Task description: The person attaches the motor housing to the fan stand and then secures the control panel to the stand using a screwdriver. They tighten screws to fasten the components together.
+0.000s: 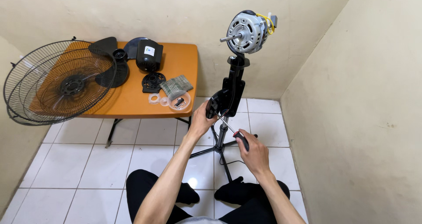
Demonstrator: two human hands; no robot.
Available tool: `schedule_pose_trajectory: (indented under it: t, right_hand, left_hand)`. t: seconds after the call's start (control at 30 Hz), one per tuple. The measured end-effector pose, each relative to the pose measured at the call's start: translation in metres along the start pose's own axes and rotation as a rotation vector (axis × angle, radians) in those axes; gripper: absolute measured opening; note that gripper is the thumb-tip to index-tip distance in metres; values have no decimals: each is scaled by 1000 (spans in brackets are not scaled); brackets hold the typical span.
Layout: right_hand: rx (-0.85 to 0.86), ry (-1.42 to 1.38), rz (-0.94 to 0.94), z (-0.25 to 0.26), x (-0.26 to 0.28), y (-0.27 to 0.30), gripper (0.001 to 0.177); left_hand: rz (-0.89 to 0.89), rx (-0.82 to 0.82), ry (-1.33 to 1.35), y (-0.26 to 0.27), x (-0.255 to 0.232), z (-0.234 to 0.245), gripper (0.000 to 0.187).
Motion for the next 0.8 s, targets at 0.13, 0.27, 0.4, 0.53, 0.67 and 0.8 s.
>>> schedule_pose_trajectory:
  t: [0.13, 0.27, 0.4, 0.53, 0.67, 0.8]
  right_hand:
    - [27, 0, 67, -2, 9, -1, 38]
    - [158, -553, -456, -24, -19, 6, 47]
    - [23, -754, -450, -29, -24, 10, 42]
    - [-59, -168, -96, -18, -2, 14, 34]
    - [-139, -290, -15, -14, 5, 16, 34]
    - [67, -1201, -821, -43, -17, 31, 37]
  left_hand:
    - [13, 8, -24, 2, 3, 3, 48]
    - [42, 37, -2, 2, 3, 3, 51]
    - [34, 58, -12, -2, 3, 3, 60]
    - [-24, 14, -18, -1, -2, 1, 61]
    - [22, 40, -38, 1, -1, -3, 53]
    - [108, 106, -55, -3, 1, -5, 43]
Point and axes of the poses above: each hand's wrist, its own y-axis away from the middle knuckle, its own z-axis out of the back of the hand, x = y × z, the point moved 5 cm from there along -y, towards the middle knuckle, and after that the axes turned 13 degrees about z, right-handed, at the moved point
